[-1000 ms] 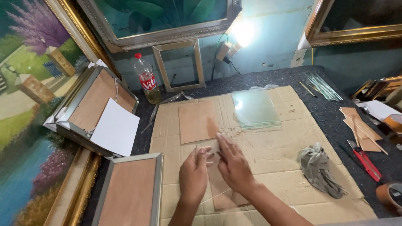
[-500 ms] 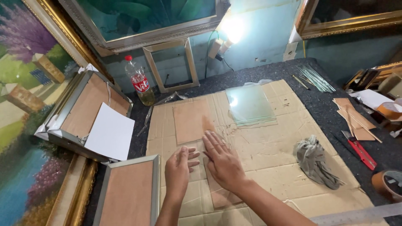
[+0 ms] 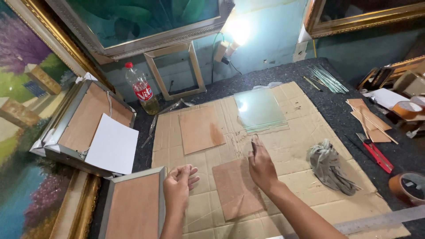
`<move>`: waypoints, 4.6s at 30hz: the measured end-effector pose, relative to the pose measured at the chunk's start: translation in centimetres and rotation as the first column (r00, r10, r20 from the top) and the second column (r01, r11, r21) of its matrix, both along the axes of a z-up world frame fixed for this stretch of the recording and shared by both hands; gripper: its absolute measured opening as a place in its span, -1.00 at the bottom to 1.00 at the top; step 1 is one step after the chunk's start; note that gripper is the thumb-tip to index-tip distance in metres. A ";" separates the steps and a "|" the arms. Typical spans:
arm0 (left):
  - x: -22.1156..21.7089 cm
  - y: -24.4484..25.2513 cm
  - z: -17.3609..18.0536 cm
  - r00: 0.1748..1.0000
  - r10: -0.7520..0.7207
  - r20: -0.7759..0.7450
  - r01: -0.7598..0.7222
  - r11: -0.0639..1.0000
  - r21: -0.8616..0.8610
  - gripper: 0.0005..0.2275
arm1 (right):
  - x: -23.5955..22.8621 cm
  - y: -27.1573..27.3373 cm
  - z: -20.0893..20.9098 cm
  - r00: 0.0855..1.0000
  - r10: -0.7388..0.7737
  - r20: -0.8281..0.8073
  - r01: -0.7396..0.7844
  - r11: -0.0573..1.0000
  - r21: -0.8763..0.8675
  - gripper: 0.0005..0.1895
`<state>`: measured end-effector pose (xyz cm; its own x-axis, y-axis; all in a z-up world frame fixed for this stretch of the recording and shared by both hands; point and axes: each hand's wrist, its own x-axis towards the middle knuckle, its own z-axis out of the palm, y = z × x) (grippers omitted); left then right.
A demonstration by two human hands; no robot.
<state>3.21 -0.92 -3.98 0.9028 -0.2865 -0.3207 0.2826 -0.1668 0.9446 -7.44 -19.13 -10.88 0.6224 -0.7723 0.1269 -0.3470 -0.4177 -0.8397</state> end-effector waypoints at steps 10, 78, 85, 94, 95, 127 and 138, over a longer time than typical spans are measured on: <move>-3.0 -1.2 3.7 0.958 -0.210 0.197 0.151 0.950 0.275 -0.83 | 0.9 8.0 8.7 0.872 0.490 -0.013 -0.465 0.819 -0.337 -0.53; -0.5 -0.1 2.0 0.997 -0.017 -0.072 0.024 0.995 0.102 -0.88 | 3.2 -15.8 -5.7 0.661 -0.662 0.353 0.077 0.528 0.846 -0.88; 1.6 2.0 -0.4 0.977 0.012 -0.211 -0.027 0.998 -0.065 -0.65 | -2.1 -9.9 -1.2 0.686 -0.607 0.402 -0.053 0.508 0.859 -0.99; 2.2 2.2 -1.7 0.894 -0.002 -0.447 -0.103 0.972 -0.211 -0.62 | -3.5 -5.9 1.3 0.958 -0.209 0.196 -0.048 0.557 0.829 -0.92; 2.0 2.2 -1.7 0.876 -0.035 -0.481 -0.075 0.975 -0.207 -0.58 | -3.5 -5.6 1.5 0.976 -0.153 0.155 -0.041 0.570 0.820 -0.89; 0.4 0.1 -0.1 0.907 -0.051 -0.418 0.097 0.991 0.090 -0.24 | -2.7 -0.2 2.9 0.988 0.029 0.151 -0.144 0.512 0.847 -0.78; -0.1 -0.5 0.1 0.947 -0.056 -0.315 0.049 0.998 -0.032 -0.29 | -2.7 0.5 3.0 0.982 -0.071 0.174 -0.105 0.561 0.821 -0.75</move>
<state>3.12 -1.44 -3.89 0.7401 -0.3416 -0.5793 0.5582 -0.1685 0.8124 -10.13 -18.59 -7.91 0.6728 -0.5821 -0.4565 -0.1659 0.4826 -0.8600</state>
